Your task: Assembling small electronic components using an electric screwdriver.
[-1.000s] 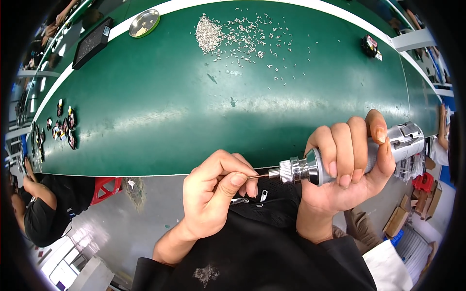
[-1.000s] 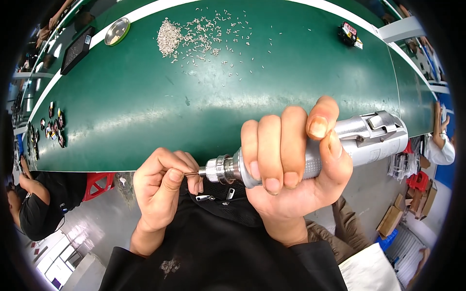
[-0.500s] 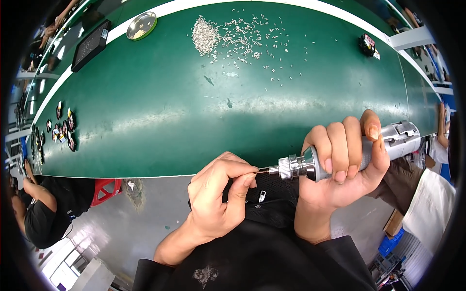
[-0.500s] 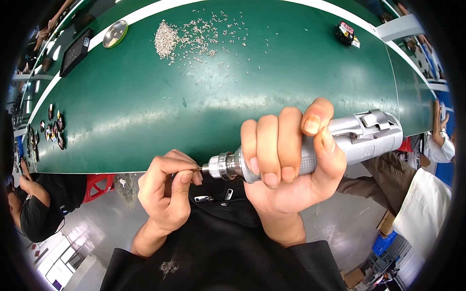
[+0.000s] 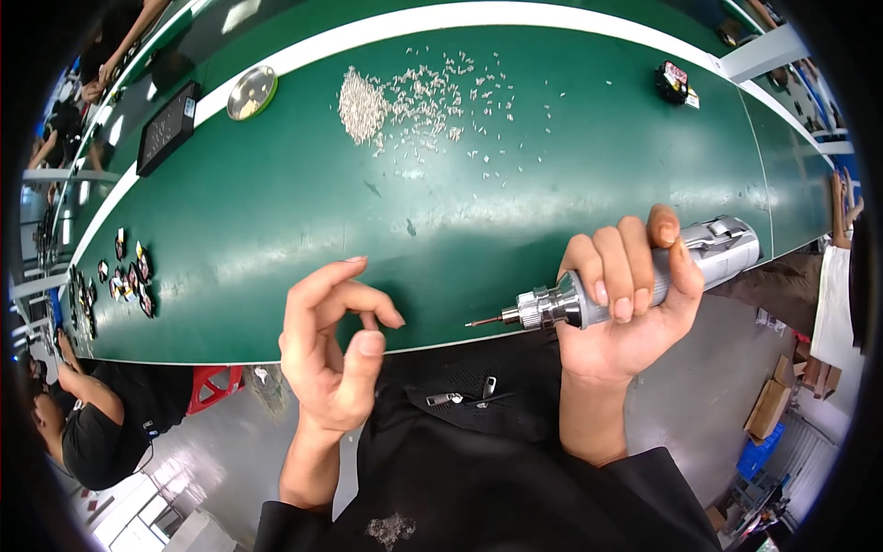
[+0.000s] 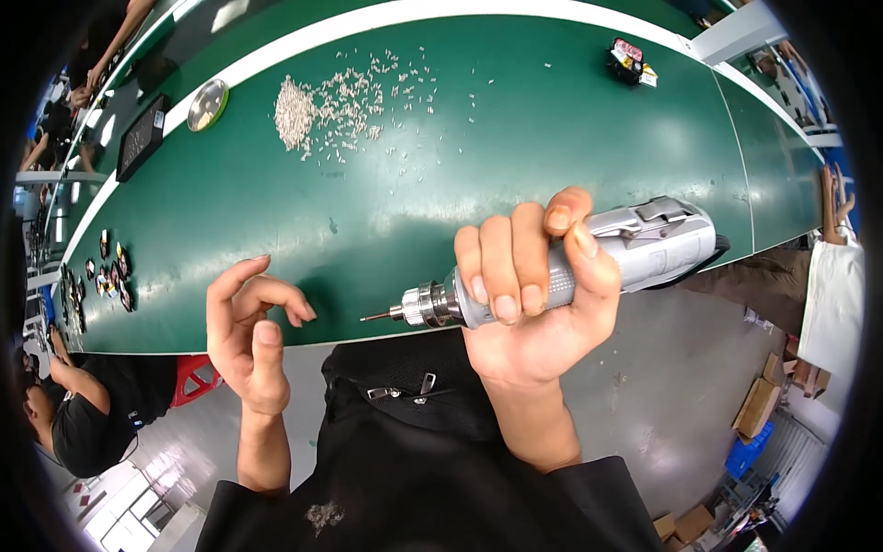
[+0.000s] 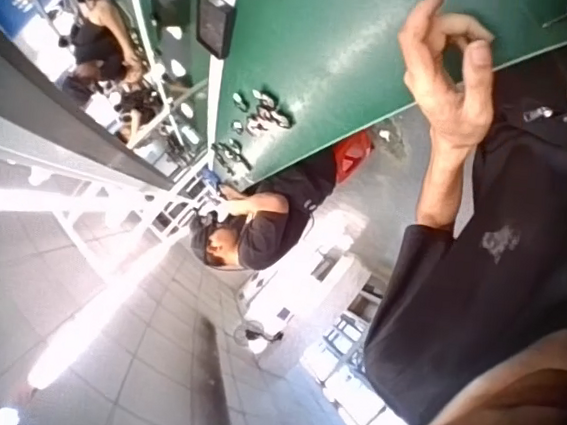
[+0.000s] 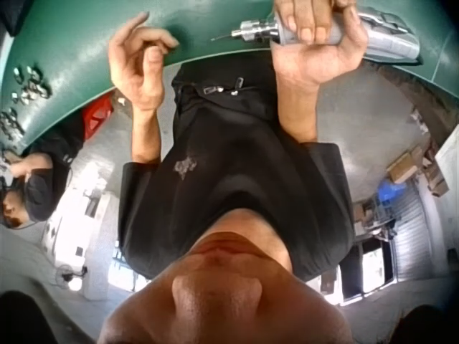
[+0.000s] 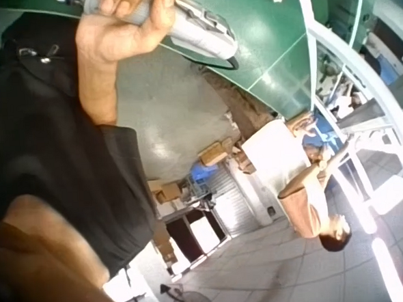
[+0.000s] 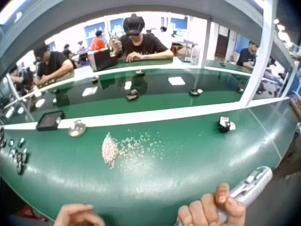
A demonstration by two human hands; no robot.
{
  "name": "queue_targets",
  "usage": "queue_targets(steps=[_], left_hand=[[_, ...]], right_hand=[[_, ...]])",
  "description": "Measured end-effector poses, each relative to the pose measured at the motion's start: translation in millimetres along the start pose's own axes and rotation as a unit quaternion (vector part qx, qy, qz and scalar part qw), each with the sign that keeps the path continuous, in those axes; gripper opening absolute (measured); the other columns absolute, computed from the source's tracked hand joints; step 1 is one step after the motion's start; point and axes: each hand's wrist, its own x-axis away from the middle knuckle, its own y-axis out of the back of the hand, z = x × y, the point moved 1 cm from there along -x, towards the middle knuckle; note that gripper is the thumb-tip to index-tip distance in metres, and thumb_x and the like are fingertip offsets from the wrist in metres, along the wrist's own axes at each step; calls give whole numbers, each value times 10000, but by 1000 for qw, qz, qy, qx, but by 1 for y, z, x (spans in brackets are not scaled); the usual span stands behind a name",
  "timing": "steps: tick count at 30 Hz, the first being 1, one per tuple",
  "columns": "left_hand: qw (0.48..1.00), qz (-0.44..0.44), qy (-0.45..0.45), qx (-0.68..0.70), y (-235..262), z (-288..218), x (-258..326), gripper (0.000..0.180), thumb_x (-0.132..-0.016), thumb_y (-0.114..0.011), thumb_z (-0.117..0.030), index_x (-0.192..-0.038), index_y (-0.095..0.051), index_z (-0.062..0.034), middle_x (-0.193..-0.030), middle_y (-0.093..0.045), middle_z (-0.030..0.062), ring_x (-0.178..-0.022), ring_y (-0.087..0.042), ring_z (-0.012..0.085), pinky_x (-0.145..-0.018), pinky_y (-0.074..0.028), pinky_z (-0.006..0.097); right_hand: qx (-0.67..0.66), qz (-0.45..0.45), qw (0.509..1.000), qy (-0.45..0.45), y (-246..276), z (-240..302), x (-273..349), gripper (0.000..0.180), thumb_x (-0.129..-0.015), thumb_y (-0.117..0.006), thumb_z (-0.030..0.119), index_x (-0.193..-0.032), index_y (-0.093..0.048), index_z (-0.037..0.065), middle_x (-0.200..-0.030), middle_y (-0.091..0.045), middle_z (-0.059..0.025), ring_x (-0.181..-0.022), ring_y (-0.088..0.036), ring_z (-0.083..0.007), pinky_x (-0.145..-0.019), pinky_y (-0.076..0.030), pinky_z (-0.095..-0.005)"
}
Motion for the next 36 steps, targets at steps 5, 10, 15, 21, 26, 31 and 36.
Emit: queue_targets(steps=[5,10,15,21,26,31,36], left_hand=[[982,22,-33,-185,16,-9,-71,271,-893,-532,-42,-1148,-501,45,-716,-624,92,-657,-568,129,-694,-451,268],[921,42,-150,-358,-9,-1,-192,282,-862,-551,-35,-1137,-508,16,-742,-611,97,-684,-580,188,-677,-455,311],[915,28,0,-401,-4,78,-301,332,-831,-634,-149,-1094,-530,24,-839,-607,127,-726,-601,241,-678,-470,356],[852,15,-43,-522,-28,109,-328,496,-819,-646,-198,-1226,-448,4,-1127,-522,226,-1070,-496,399,-927,-424,452],[803,105,-131,-572,-18,113,-342,481,-859,-582,-105,-1290,-411,25,-1159,-507,256,-1089,-480,405,-926,-439,463],[809,148,-185,-538,-10,104,-341,456,-881,-546,-72,-1319,-430,-23,-1165,-523,205,-1089,-478,370,-953,-424,436],[877,106,-192,-427,-13,68,-291,354,-893,-519,-35,-1245,-537,-4,-1185,-533,174,-1098,-504,322,-957,-401,354]], right_hand=[[2,-67,997,-31,22,-7,-3,88,-902,-458,160,-888,-478,76,-519,-355,3,-441,-366,-118,-527,-349,-287],[-14,-27,998,-63,29,-6,-8,77,-900,-488,152,-903,-488,74,-551,-377,1,-493,-394,-112,-558,-367,-291],[-9,-7,996,-90,29,-5,-5,85,-879,-504,163,-893,-478,84,-554,-387,-4,-501,-395,-115,-563,-365,-291],[-28,-25,994,-104,35,-5,-2,59,-852,-492,126,-892,-493,83,-559,-423,-35,-510,-428,-152,-578,-377,-320],[-33,-16,993,-112,35,-4,-4,59,-850,-495,118,-893,-488,79,-571,-430,-41,-532,-444,-159,-593,-386,-326],[-38,-12,993,-115,35,2,-6,57,-851,-496,112,-892,-495,74,-576,-431,-42,-538,-441,-159,-597,-384,-325],[-52,-15,992,-118,36,3,-5,74,-870,-503,125,-927,-534,88,-588,-421,-34,-559,-429,-151,-606,-359,-310]])
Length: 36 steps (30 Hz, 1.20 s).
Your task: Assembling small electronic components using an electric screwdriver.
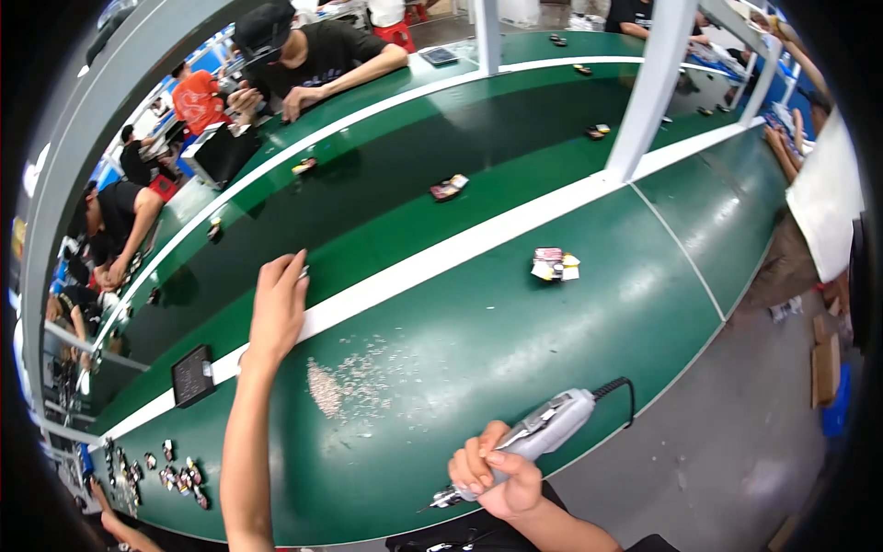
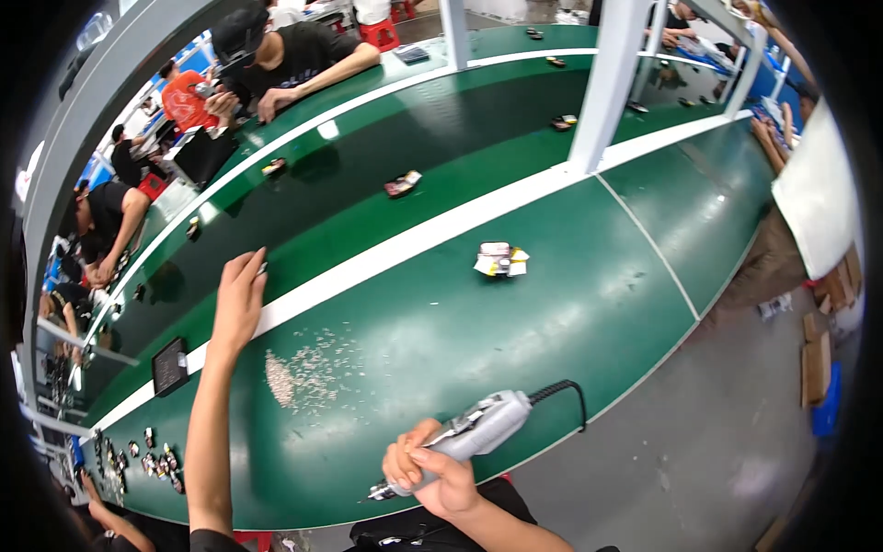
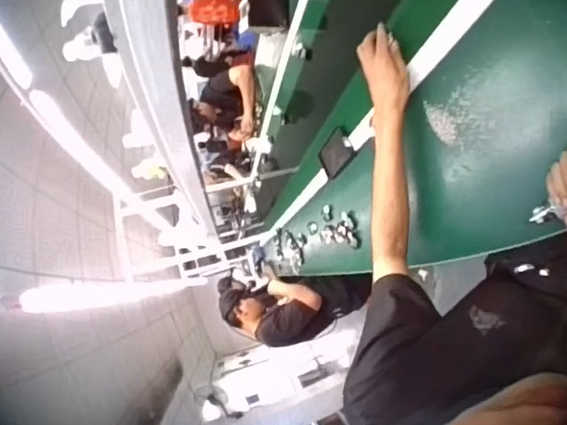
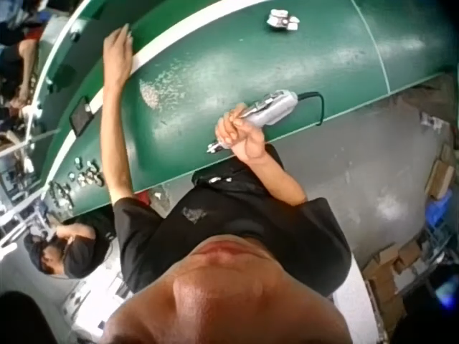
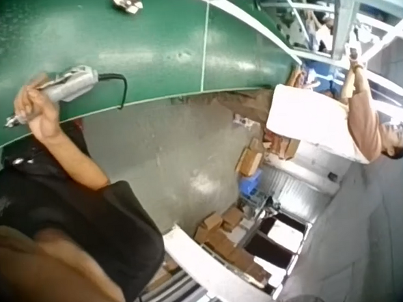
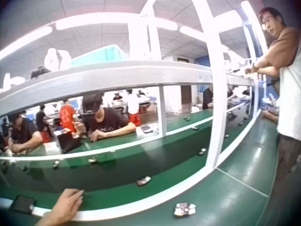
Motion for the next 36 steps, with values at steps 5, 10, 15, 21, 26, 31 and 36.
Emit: queue_targets(steps=[5,10,15,21,26,31,36], left_hand=[[997,13,49,56,61,-62,108,385,-780,-526,59,-1162,-572,51,-1155,-549,190,-1071,-527,353,-934,-409,400],[996,40,21,71,76,-122,198,362,-742,-529,52,-1098,-591,61,-1154,-546,222,-1013,-525,376,-775,-454,388],[997,70,14,23,58,-146,228,432,-695,-593,73,-1126,-585,58,-1231,-540,213,-1040,-534,390,-824,-497,450],[995,57,0,82,53,-140,220,383,-723,-657,35,-1097,-587,74,-1199,-568,187,-1040,-554,325,-778,-530,373],[996,59,9,61,60,-135,231,381,-682,-663,39,-1055,-595,81,-1140,-589,180,-1001,-565,308,-739,-542,351],[995,46,46,77,53,-135,233,416,-626,-657,99,-1035,-595,53,-1087,-614,147,-930,-583,323,-764,-515,390],[996,42,-32,69,44,-153,231,385,-616,-666,70,-996,-605,66,-1031,-622,156,-882,-601,301,-692,-538,356]], right_hand=[[-12,12,1000,-15,-1,-8,2,74,-889,-488,123,-933,-544,102,-585,-406,-22,-563,-425,-141,-610,-349,-298],[6,8,1000,-11,-6,-13,5,51,-893,-500,126,-917,-531,94,-590,-398,-13,-583,-425,-139,-631,-352,-293],[32,-42,998,-15,-6,-16,0,64,-866,-537,144,-893,-543,86,-566,-380,-5,-534,-386,-125,-595,-351,-285],[93,-37,994,38,-10,-3,12,64,-871,-512,129,-902,-501,74,-569,-371,5,-511,-381,-112,-565,-353,-277],[94,-71,993,15,-13,-23,25,59,-863,-507,129,-880,-488,76,-564,-390,0,-504,-402,-118,-556,-365,-283],[101,-68,991,-47,-18,-48,48,55,-863,-489,116,-891,-489,69,-564,-411,-13,-505,-427,-137,-566,-377,-297],[133,-69,985,-80,-21,-64,67,64,-874,-495,95,-925,-492,57,-584,-429,-29,-522,-442,-149,-581,-393,-313]])
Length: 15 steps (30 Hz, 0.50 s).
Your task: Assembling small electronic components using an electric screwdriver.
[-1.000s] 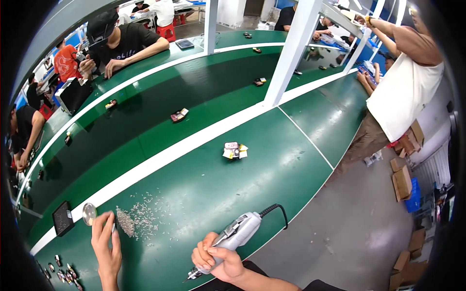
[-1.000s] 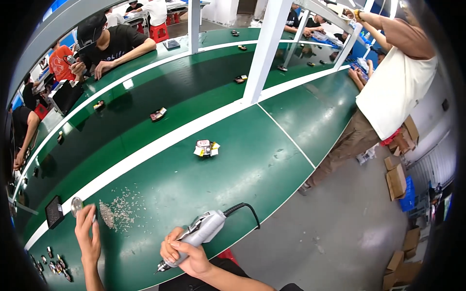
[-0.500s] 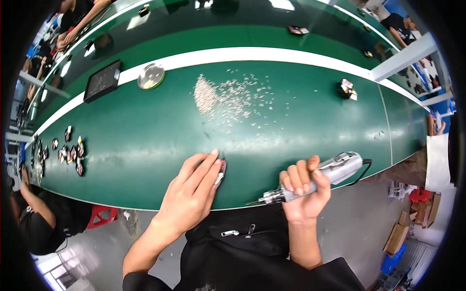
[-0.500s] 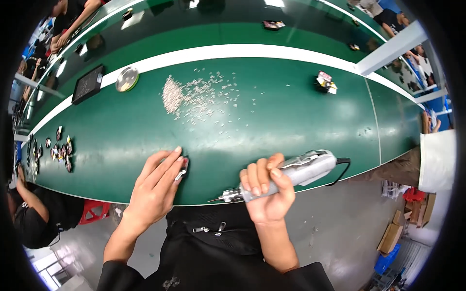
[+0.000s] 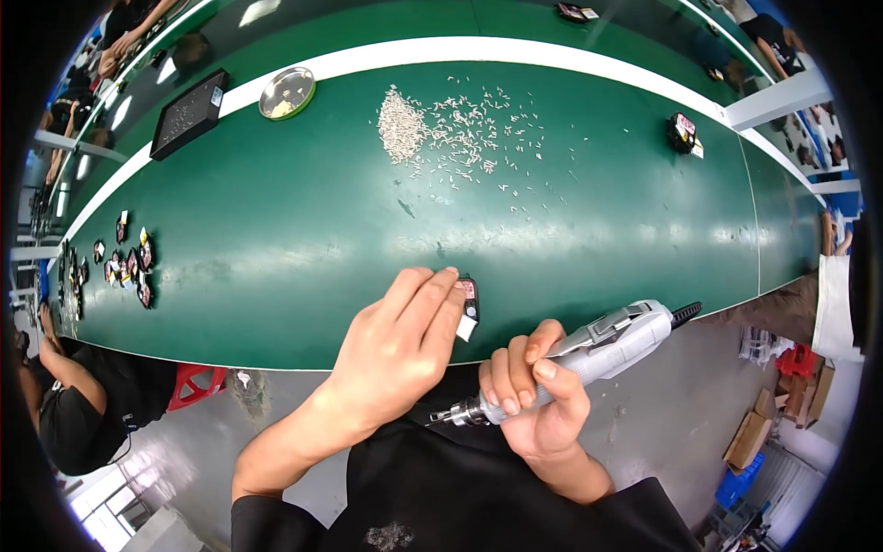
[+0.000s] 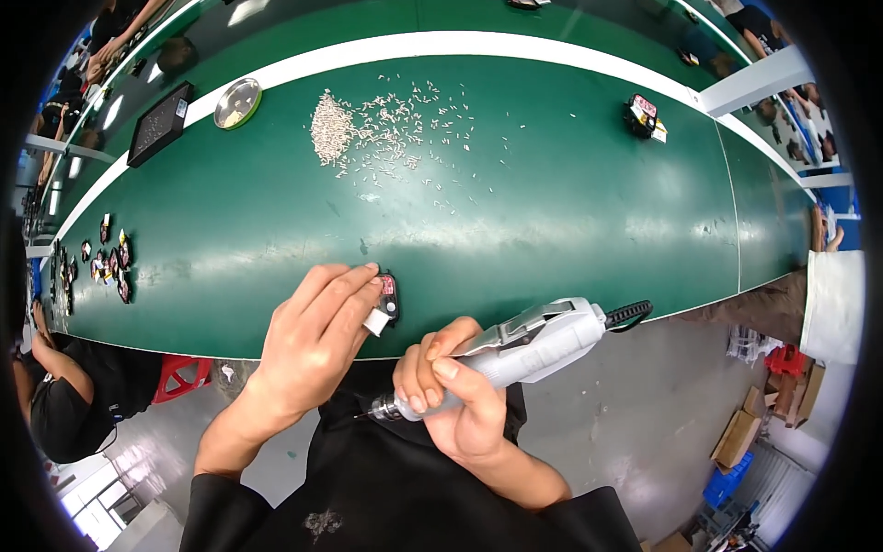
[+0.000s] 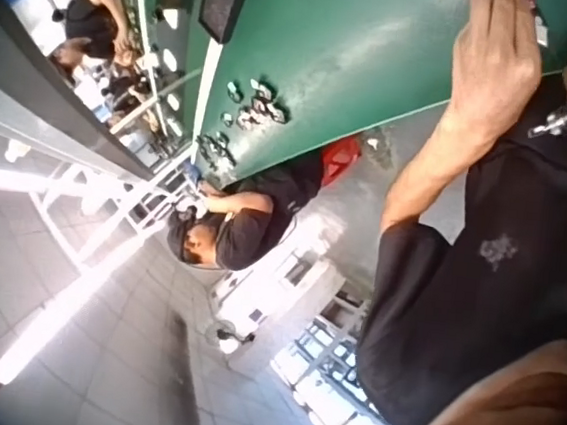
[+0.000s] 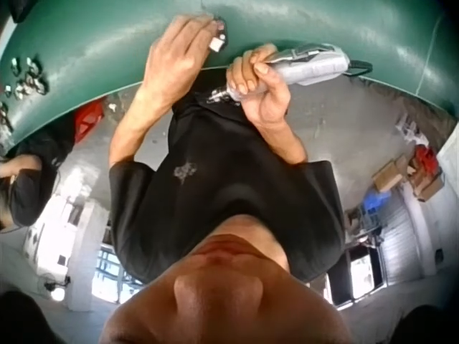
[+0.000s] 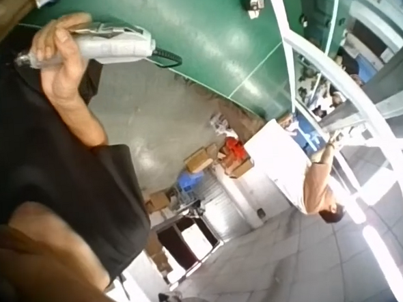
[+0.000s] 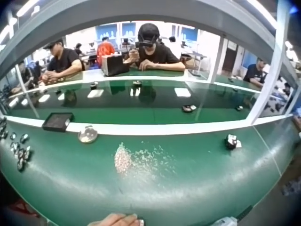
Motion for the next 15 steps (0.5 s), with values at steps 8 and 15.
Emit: queue_targets(steps=[8,15], left_hand=[[996,-26,-72,-42,-13,-19,-1,262,-649,-650,3,-890,-634,104,-954,-635,186,-851,-606,265,-631,-544,288],[999,-3,-43,-16,-12,-24,0,347,-615,-656,-5,-947,-618,87,-1037,-627,185,-865,-620,293,-616,-545,323]], right_hand=[[31,-59,998,16,6,-10,5,80,-873,-486,45,-948,-481,19,-612,-417,-49,-555,-442,-165,-577,-403,-312],[41,-48,998,13,9,-6,6,85,-875,-482,54,-951,-483,15,-600,-417,-56,-542,-456,-175,-560,-410,-314]])
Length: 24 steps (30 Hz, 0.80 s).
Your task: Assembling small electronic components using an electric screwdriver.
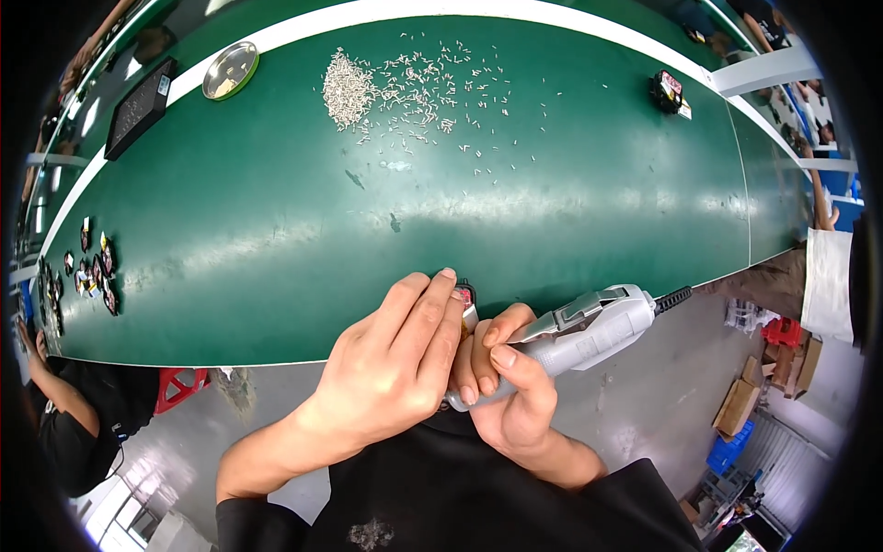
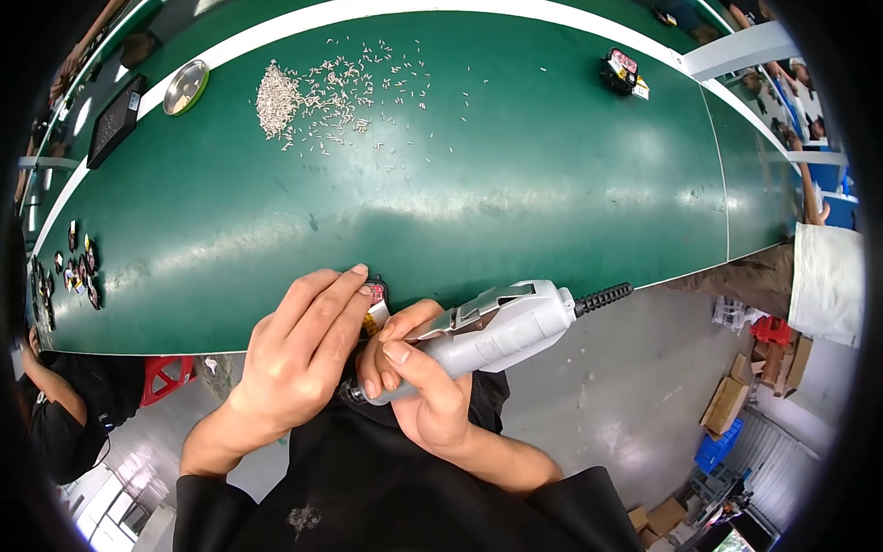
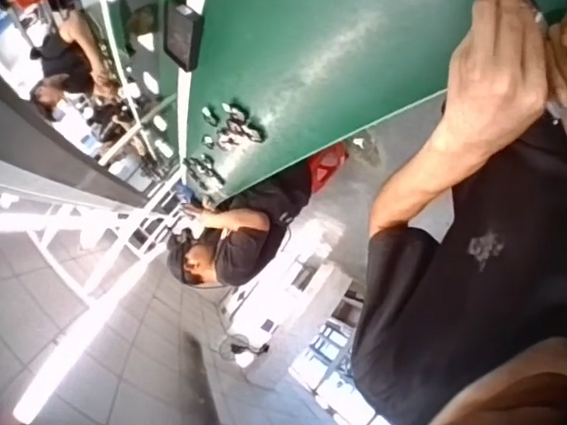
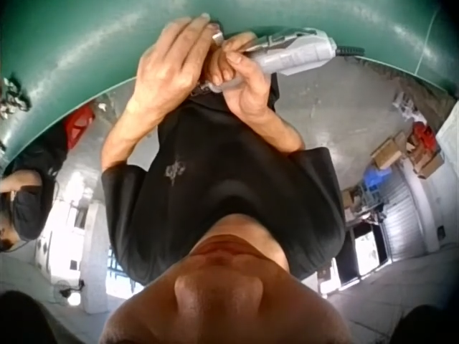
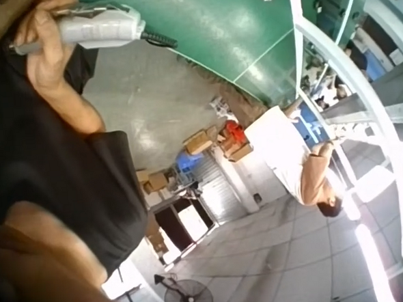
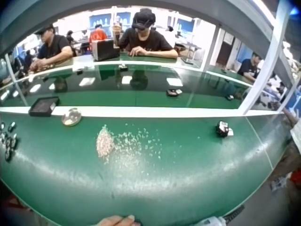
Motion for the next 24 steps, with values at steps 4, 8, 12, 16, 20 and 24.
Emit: queue_targets(steps=[4,8,12,16,20,24], left_hand=[[999,22,6,30,2,3,1,363,-612,-648,-9,-963,-633,83,-1081,-621,182,-894,-610,292,-636,-548,327],[999,41,-11,6,5,8,7,315,-654,-637,-2,-950,-650,106,-1065,-620,189,-912,-579,271,-636,-545,282],[998,60,-22,12,7,5,7,363,-657,-618,-1,-1002,-645,110,-1142,-592,208,-943,-566,289,-712,-545,305],[996,86,-15,4,8,5,9,375,-658,-617,-8,-1013,-643,110,-1184,-576,211,-979,-563,300,-782,-540,329],[996,88,-19,-3,7,4,11,380,-652,-618,-20,-1009,-643,111,-1186,-575,214,-994,-566,302,-816,-535,334],[996,85,-20,-6,6,4,11,373,-650,-615,-32,-993,-647,111,-1170,-584,222,-996,-573,302,-841,-527,338]], right_hand=[[19,10,1000,-11,3,8,-2,79,-877,-473,62,-942,-480,18,-576,-418,-61,-522,-478,-191,-552,-419,-320],[15,128,991,-21,1,43,-11,96,-877,-509,113,-921,-468,38,-544,-428,-41,-439,-447,-154,-465,-393,-302],[104,202,969,100,-23,91,-26,169,-906,-531,200,-924,-448,54,-543,-433,-24,-433,-437,-129,-458,-386,-281],[149,261,939,168,-20,93,-61,170,-930,-457,212,-972,-446,48,-541,-417,-14,-430,-420,-114,-460,-376,-275],[178,240,940,163,-21,85,-71,155,-914,-450,192,-959,-456,44,-524,-400,-7,-398,-387,-109,-449,-372,-277],[172,241,942,157,-20,79,-76,153,-915,-441,191,-941,-451,41,-521,-398,-10,-389,-367,-104,-440,-366,-273]])
